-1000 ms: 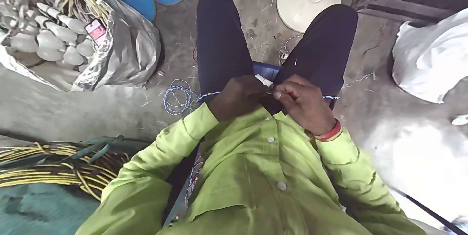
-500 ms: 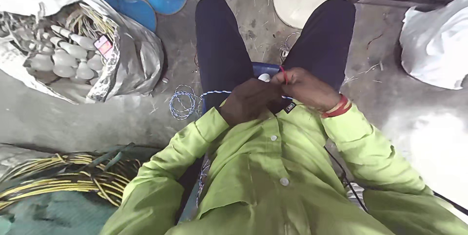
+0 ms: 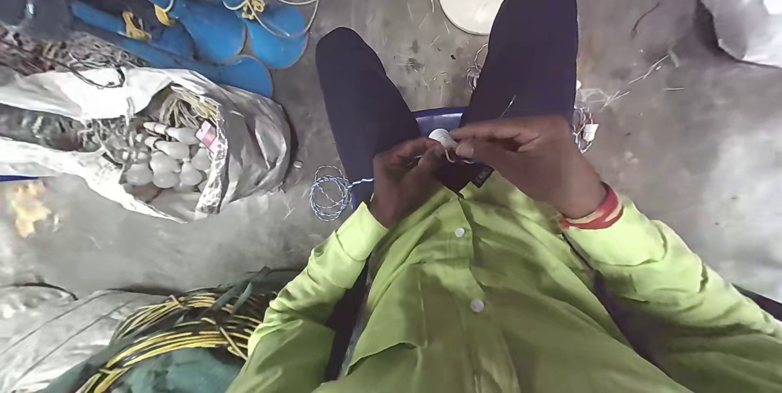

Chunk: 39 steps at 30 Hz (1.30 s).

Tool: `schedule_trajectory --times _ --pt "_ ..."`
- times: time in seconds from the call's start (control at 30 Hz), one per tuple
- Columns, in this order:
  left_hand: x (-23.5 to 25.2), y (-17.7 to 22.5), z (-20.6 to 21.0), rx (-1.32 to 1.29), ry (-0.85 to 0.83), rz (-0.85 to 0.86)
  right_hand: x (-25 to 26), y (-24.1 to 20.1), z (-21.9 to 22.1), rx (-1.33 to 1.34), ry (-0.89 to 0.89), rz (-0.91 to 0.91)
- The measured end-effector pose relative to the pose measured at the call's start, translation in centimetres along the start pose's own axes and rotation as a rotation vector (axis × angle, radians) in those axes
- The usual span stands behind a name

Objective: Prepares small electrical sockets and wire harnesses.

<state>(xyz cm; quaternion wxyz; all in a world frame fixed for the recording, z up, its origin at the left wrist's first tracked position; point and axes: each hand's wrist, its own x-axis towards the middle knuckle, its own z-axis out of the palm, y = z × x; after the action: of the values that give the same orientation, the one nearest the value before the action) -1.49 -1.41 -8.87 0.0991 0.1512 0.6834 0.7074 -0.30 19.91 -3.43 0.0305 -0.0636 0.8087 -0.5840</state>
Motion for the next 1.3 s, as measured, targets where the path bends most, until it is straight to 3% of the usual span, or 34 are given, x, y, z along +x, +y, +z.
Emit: schedule_trajectory --times 0.27,0.43,0.57,0.97,1.3 --pt "-0.1 1.1 -1.0 -0.039 -0.093 -0.187 -0.3 0.5 0.6 -0.048 -0.025 -0.130" --pt "0.9 1.4 -1.2 -0.205 -0.161 -0.326 -0.5 0.5 0.0 0.008 -0.015 -0.097" --pt "1.0 1.9 -1.3 -0.276 -0.192 -0.381 -0.5 0.6 -0.3 -0.098 -0.024 -0.038" --pt "1.3 1.8 -1.2 -0.232 -0.160 -0.308 -0.7 0.6 0.3 -0.291 -0.015 -0.044" --pt "1.3 1.4 -1.0 -0.078 -0.174 -0.121 -0.7 1.2 0.5 -0.293 0.002 -0.093"
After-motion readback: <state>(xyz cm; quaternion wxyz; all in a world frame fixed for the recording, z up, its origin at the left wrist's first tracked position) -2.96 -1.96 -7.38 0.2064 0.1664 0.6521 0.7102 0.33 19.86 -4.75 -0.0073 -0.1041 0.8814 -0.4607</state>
